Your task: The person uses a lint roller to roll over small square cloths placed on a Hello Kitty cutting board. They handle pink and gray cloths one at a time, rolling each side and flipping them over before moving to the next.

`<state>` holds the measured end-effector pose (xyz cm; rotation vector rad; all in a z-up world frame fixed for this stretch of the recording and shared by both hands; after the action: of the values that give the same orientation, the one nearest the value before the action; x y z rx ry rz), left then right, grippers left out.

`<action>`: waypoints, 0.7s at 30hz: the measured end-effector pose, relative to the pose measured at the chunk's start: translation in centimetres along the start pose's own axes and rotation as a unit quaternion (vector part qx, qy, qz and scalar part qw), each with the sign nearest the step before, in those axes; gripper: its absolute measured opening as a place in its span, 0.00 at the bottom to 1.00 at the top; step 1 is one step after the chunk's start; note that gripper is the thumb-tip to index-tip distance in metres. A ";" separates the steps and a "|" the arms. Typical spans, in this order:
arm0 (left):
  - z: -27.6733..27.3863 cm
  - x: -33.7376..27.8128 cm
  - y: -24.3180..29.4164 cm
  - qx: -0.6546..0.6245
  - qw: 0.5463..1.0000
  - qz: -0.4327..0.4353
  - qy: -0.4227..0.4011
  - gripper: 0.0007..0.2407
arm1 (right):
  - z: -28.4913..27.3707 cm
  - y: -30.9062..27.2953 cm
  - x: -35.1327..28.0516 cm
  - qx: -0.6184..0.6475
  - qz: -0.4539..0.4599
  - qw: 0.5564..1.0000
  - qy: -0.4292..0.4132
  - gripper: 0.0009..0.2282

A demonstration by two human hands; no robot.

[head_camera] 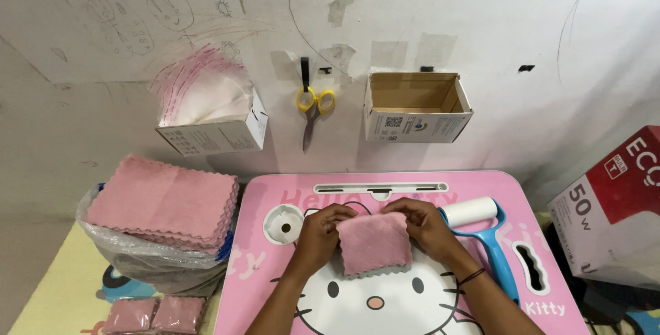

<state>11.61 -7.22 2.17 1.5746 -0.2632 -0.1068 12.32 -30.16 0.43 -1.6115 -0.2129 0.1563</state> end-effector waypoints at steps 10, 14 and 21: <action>-0.3 -0.1 0.2 -0.030 0.998 0.036 -0.029 0.18 | -0.1 0.6 0.1 0.005 0.048 0.999 0.006 0.19; -0.3 -0.1 -0.1 -0.044 0.998 0.030 -0.026 0.15 | 0.0 0.4 0.0 0.032 0.055 0.998 0.007 0.14; -0.3 -0.3 0.3 -0.015 0.999 0.016 -0.037 0.18 | 0.6 -1.8 -0.4 -0.054 0.008 0.998 0.024 0.12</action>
<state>11.42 -6.86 2.41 1.5383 -0.3426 -0.1433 11.74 -29.57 2.15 -1.7227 -0.1732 0.1194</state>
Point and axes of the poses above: each hand's wrist, its own x-axis towards the middle knuckle, its own z-axis out of the palm, y = z × x, the point moved 5 cm from there along x, towards the middle knuckle, and after that the axes turned 7 degrees about z, right-handed, at the moved point
